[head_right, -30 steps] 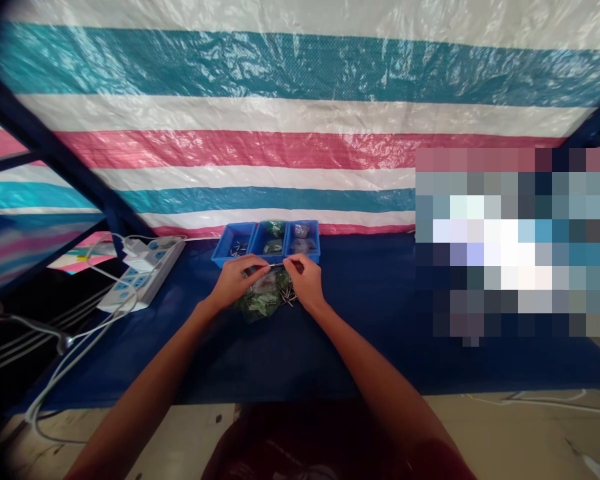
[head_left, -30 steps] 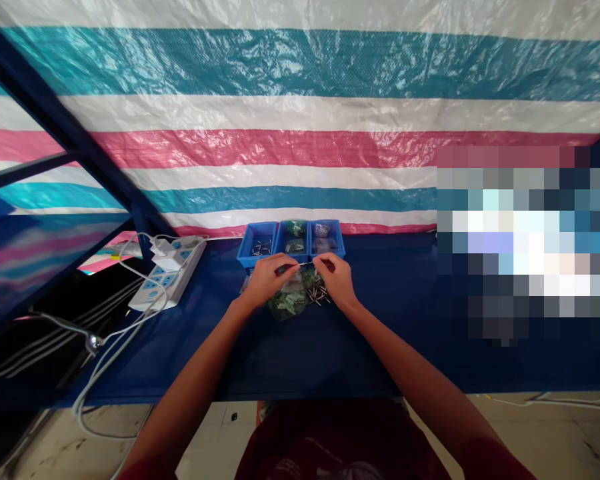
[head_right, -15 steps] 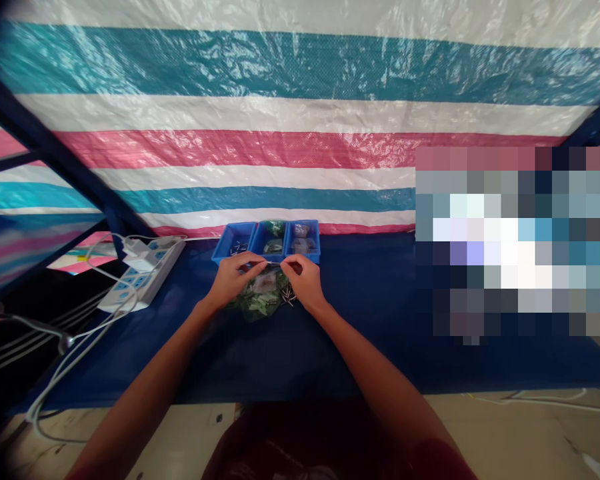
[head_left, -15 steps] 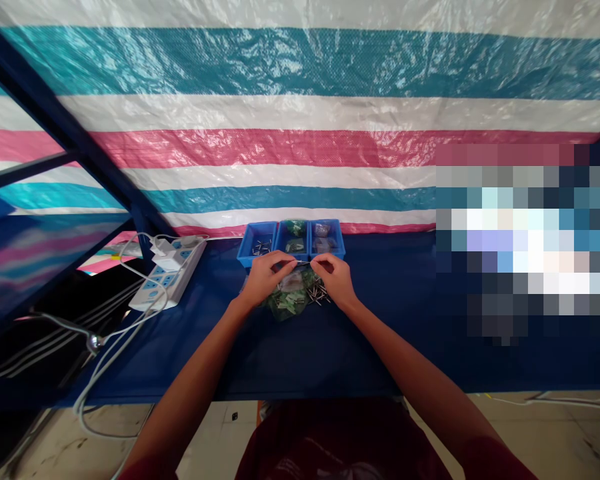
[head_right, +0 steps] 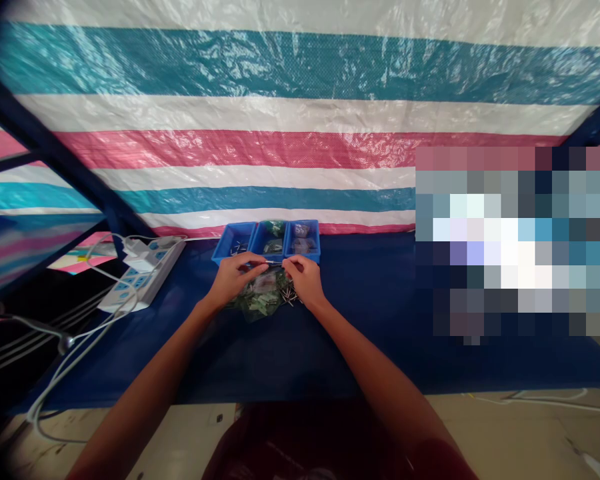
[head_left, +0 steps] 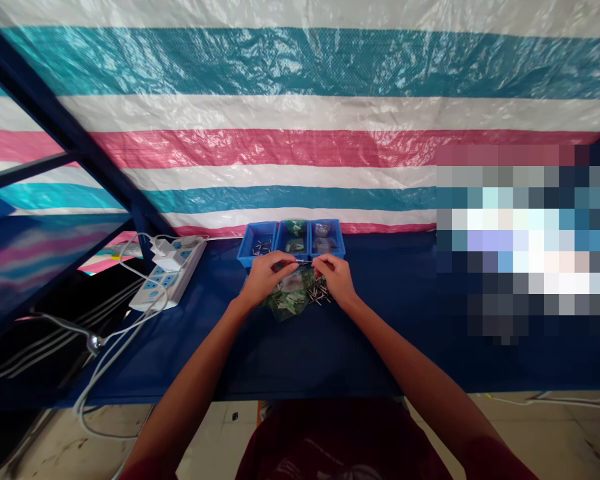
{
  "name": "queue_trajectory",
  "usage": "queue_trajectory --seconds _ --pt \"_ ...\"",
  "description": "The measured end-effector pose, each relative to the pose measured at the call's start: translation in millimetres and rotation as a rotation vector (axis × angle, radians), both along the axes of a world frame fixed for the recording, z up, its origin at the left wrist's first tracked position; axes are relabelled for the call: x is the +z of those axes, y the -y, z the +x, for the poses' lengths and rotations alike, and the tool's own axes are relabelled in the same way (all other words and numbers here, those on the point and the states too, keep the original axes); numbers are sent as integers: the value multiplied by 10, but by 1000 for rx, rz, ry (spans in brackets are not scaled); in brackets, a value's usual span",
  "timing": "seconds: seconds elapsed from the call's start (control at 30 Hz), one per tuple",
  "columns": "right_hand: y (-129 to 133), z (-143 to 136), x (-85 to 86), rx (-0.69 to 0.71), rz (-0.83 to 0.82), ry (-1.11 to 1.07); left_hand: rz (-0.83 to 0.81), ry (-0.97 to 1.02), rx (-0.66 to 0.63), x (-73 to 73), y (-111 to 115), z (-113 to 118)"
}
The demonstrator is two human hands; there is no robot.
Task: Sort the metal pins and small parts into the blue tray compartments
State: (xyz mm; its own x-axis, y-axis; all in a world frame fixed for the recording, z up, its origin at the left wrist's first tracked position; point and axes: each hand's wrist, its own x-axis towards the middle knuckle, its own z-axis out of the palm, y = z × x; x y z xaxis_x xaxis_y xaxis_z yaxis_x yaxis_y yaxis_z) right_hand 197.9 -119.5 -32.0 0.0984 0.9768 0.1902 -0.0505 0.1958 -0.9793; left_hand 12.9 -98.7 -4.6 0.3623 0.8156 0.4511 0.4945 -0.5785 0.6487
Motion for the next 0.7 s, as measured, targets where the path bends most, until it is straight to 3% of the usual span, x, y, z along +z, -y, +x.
queue_trajectory --seconds 0.7 --pt "17 -5 -10 59 -2 18 -69 75 8 -11 5 1"
